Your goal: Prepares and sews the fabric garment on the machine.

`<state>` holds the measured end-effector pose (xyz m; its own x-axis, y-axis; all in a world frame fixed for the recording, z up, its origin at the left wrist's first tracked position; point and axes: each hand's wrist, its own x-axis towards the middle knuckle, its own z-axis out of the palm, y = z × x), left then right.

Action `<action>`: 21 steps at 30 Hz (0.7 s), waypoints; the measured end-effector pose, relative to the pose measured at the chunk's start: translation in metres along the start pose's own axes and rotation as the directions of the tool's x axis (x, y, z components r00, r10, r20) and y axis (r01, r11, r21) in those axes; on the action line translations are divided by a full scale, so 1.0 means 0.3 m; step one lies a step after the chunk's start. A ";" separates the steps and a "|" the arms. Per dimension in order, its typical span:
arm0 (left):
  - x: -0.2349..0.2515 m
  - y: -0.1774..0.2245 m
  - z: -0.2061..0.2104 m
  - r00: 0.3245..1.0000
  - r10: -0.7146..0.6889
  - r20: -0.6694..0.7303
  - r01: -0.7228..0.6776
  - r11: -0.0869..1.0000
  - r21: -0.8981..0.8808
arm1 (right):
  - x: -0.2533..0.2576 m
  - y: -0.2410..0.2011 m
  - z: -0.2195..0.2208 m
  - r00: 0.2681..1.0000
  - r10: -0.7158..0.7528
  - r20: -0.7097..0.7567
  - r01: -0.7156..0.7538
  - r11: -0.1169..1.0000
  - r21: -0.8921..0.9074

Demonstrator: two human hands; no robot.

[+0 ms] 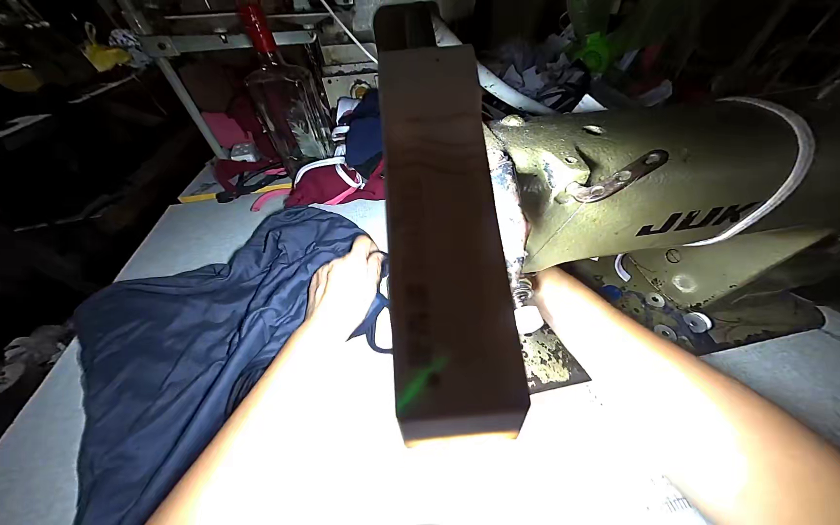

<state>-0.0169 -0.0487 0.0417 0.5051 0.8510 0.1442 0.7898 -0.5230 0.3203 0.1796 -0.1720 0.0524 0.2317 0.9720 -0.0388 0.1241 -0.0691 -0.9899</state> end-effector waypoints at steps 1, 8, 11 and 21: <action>-0.067 0.015 -0.014 0.999 0.025 0.044 -0.025 1.000 0.001 | -0.039 -0.089 0.024 0.981 0.170 -0.088 -0.186 0.957 -0.221; -0.490 -0.046 0.060 0.881 0.414 -0.229 -0.448 0.886 -0.122 | -0.077 0.119 0.028 0.965 -0.262 -0.013 0.245 0.919 -0.310; -0.524 -0.065 0.033 0.932 0.310 -0.186 -0.355 0.882 -0.309 | -0.093 0.126 0.010 0.988 -0.155 -0.014 0.154 0.984 -0.086; -0.654 0.121 -0.007 0.979 -0.125 -0.162 -0.056 0.598 -0.800 | -0.478 -0.019 0.220 0.998 -0.053 0.044 0.067 0.914 -0.401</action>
<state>-0.0881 -0.2343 0.0269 0.3397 0.9059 0.2529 0.1655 -0.3223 0.9321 0.0821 -0.2962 0.0545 0.1818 0.9833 0.0080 0.5154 -0.0883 -0.8524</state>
